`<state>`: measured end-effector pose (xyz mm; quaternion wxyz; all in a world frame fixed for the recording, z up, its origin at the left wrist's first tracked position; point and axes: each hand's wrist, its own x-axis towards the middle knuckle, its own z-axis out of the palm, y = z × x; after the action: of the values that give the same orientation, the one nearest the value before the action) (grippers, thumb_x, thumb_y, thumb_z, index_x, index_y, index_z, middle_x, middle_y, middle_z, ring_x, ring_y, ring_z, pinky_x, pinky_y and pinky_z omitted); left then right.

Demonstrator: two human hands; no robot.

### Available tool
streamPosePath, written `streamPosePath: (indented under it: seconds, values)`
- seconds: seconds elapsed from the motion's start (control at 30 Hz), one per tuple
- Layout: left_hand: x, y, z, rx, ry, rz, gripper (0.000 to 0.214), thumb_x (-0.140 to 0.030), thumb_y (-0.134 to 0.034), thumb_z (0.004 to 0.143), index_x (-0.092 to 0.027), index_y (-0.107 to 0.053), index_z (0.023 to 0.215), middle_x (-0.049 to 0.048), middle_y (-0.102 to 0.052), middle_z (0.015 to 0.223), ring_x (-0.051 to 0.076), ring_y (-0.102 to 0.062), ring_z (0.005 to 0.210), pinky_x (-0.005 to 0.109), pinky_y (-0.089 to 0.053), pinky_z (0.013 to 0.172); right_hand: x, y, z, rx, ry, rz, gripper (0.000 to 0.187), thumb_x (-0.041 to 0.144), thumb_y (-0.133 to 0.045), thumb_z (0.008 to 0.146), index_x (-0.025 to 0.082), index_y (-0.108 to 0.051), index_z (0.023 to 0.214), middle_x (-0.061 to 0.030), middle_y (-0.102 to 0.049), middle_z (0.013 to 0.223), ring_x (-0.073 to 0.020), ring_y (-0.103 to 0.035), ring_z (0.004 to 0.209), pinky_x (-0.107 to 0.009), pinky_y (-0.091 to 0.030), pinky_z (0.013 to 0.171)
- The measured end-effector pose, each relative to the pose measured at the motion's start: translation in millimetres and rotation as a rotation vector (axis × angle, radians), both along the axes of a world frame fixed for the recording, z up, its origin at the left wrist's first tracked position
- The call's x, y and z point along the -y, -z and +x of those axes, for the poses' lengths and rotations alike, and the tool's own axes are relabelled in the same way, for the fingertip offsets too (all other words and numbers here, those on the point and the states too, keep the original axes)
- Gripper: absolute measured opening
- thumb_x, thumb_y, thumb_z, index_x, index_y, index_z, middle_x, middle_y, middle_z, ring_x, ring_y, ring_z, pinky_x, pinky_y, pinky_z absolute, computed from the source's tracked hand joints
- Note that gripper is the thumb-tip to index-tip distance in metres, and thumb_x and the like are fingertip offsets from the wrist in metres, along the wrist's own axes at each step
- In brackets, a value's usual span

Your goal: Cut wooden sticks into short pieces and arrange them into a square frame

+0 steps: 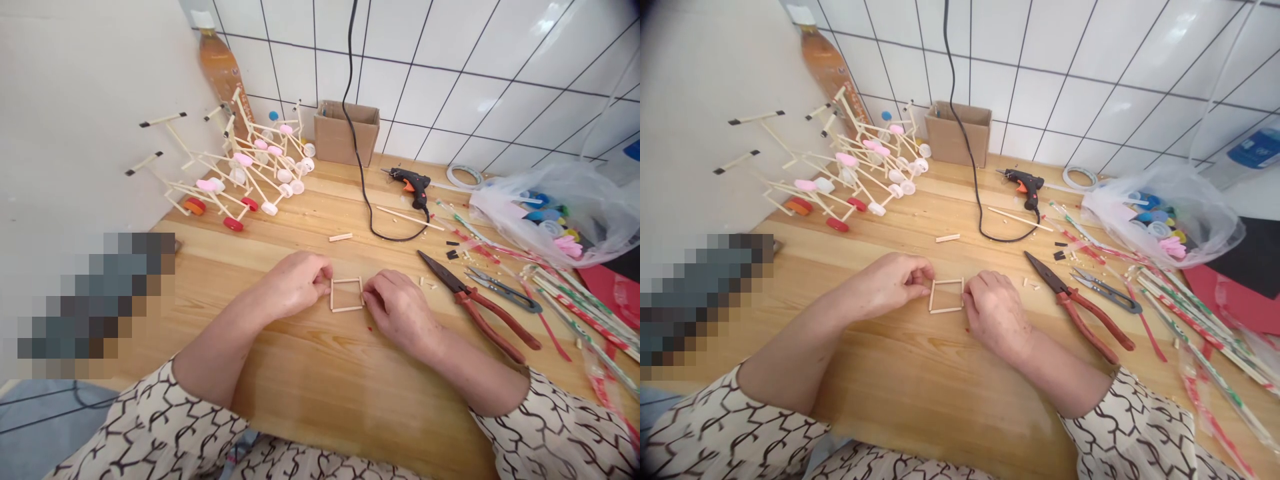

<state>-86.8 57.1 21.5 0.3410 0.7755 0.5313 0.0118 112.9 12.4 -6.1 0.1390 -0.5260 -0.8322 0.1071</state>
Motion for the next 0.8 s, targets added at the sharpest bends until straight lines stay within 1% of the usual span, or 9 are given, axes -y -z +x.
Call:
streamPosePath:
  seconds: [0.23,0.5,0.8]
  values:
    - [-0.6,-0.3,-1.1,-0.007,0.023,-0.012,0.022,-0.027,-0.061,0.066,-0.019,-0.062,0.086,-0.0012,-0.064,0.069,0.014,-0.055,0.059,0.023,-0.036,0.054,-2.2,-1.1,0.5,-0.009,0.018,-0.015,0.011,0.017,-0.049,0.082,0.016,-0.059,0.076,-0.0074,-0.061,0.077,-0.0203,-0.054,0.074,-0.03,-0.039,0.069]
    - [-0.7,4.2,-0.4,0.007,0.032,-0.001,0.02,-0.026,-0.06,0.066,-0.019,-0.06,0.085,-0.0025,-0.063,0.067,0.013,-0.054,0.059,0.023,-0.035,0.054,-1.0,-2.2,-2.8,0.015,0.02,-0.01,0.011,0.017,-0.051,0.081,0.016,-0.059,0.075,-0.0072,-0.061,0.076,-0.02,-0.053,0.072,-0.03,-0.038,0.067]
    - [0.5,-1.5,0.0,-0.033,0.041,-0.027,0.023,-0.027,-0.064,0.064,-0.02,-0.059,0.085,-0.0029,-0.062,0.067,0.013,-0.054,0.059,0.024,-0.034,0.054,-1.5,-3.9,-1.9,0.014,0.026,-0.036,0.009,0.018,-0.052,0.08,0.016,-0.059,0.075,-0.0072,-0.062,0.077,-0.0199,-0.054,0.073,-0.03,-0.038,0.068]
